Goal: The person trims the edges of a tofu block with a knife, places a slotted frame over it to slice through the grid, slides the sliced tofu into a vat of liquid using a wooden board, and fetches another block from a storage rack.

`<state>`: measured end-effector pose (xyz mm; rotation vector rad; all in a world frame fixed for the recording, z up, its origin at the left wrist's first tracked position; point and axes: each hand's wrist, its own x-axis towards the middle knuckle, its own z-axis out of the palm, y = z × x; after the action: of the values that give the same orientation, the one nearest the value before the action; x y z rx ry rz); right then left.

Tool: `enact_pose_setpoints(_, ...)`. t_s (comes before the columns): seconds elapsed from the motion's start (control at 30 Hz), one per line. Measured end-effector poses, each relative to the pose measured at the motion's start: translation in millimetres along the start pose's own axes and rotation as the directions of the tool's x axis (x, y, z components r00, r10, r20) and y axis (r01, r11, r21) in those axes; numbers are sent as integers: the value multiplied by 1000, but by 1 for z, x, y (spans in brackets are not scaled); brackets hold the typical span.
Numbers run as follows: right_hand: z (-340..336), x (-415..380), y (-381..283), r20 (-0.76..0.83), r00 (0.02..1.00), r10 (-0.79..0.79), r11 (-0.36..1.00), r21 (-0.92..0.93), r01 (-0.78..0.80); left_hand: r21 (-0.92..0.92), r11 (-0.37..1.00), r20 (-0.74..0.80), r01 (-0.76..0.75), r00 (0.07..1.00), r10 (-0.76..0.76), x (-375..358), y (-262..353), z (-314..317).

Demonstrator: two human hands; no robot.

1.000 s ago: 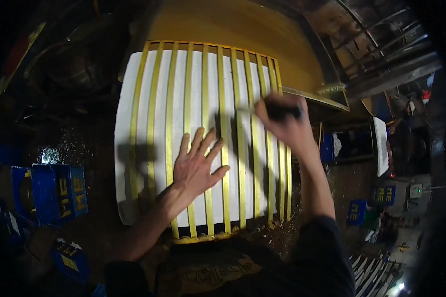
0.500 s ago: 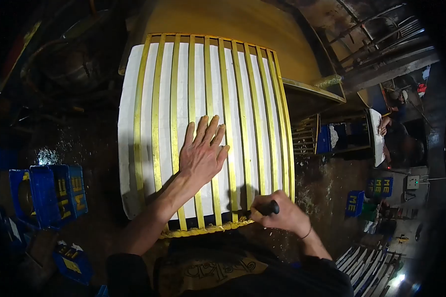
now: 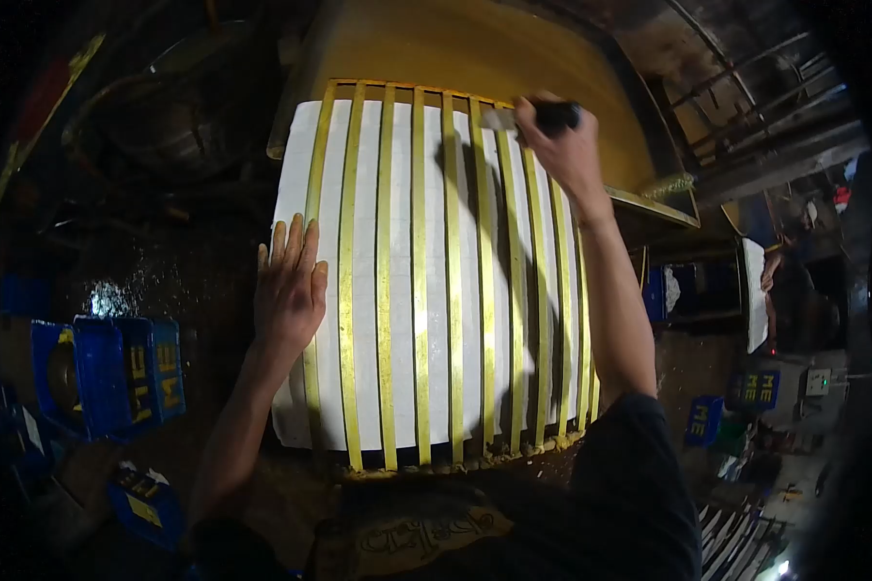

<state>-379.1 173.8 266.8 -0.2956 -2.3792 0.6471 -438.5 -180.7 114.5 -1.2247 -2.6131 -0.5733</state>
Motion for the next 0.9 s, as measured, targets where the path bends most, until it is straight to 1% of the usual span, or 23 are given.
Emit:
enact_pose_setpoints(0.03,13,13,9,-21,997,-80,991,-107,77,-7,1000,3,-11,1000,11,1,2,0)
enact_pose_setpoints(0.1,36,38,19,-33,995,-93,993,-75,91,6,999,53,34,998,-35,4,3,-4)
enact_pose_setpoints(0.13,50,49,29,-12,984,-176,976,-133,173,15,999,50,47,998,-47,4,3,-5)
enact_pose_setpoints(0.17,65,57,38,12,968,-250,950,-190,248,25,999,1,37,999,-37,2,5,-4)
enact_pose_setpoints(0.2,81,67,64,95,973,-209,947,-230,226,34,999,-49,25,999,-23,2,5,-3)
enact_pose_setpoints(0.27,84,71,69,138,972,-189,961,-179,212,87,996,-55,22,998,-17,5,2,-1)
enact_pose_setpoints(0.3,82,64,73,184,970,-160,973,-134,187,134,991,-53,14,999,-7,4,3,2)
enact_pose_setpoints(0.33,71,49,67,189,971,-144,974,-146,173,103,994,-43,24,999,-19,5,6,-2)
enact_pose_setpoints(0.37,56,22,60,237,960,-149,957,-208,200,89,996,-34,13,999,-10,8,8,-4)
enact_pose_setpoints(0.4,37,-12,42,286,946,-150,936,-267,229,91,994,14,61,998,-62,11,10,-5)
enact_pose_setpoints(0.43,13,-65,8,310,926,-217,952,-141,271,96,990,58,107,992,-113,11,12,-5)
enact_pose_setpoints(0.47,-15,-115,-34,381,923,-50,985,-136,109,88,993,58,84,994,-89,10,9,-3)
enact_pose_setpoints(0.5,-37,-171,-52,500,866,10,989,-130,64,81,994,56,78,995,-83,9,6,0)
enact_pose_setpoints(0.53,-63,-205,-102,570,780,259,953,-18,-303,80,996,27,44,999,-46,7,2,4)
enact_pose_setpoints(0.57,-74,-241,-121,674,690,264,964,-161,-212,81,997,-2,10,1000,-10,6,1,6)
enact_pose_setpoints(0.63,-91,-236,-151,795,507,332,903,-113,-415,54,998,4,14,1000,-14,5,1,5)
enact_pose_setpoints(0.7,-97,-187,-155,710,661,242,868,146,-474,38,999,2,16,1000,-16,9,2,1)
enact_pose_setpoints(0.73,-83,-161,-144,532,800,277,891,170,-422,35,999,39,31,999,-32,10,5,-4)
enact_pose_setpoints(0.77,-64,-130,-134,330,896,298,910,184,-370,32,998,81,47,995,-49,10,6,-7)
enact_pose_setpoints(0.8,-42,-80,-127,139,990,-27,999,-21,30,19,998,87,59,994,-60,9,5,-5)
enact_pose_setpoints(0.83,-8,-37,-90,39,909,-416,861,-305,407,26,997,85,69,994,-71,9,7,-4)
enact_pose_setpoints(0.87,28,4,-63,13,987,-159,978,-136,159,13,997,78,78,994,-79,8,11,-3)
enact_pose_setpoints(0.9,85,57,-12,128,991,-48,962,-260,80,6,996,67,94,993,-95,9,7,-3)
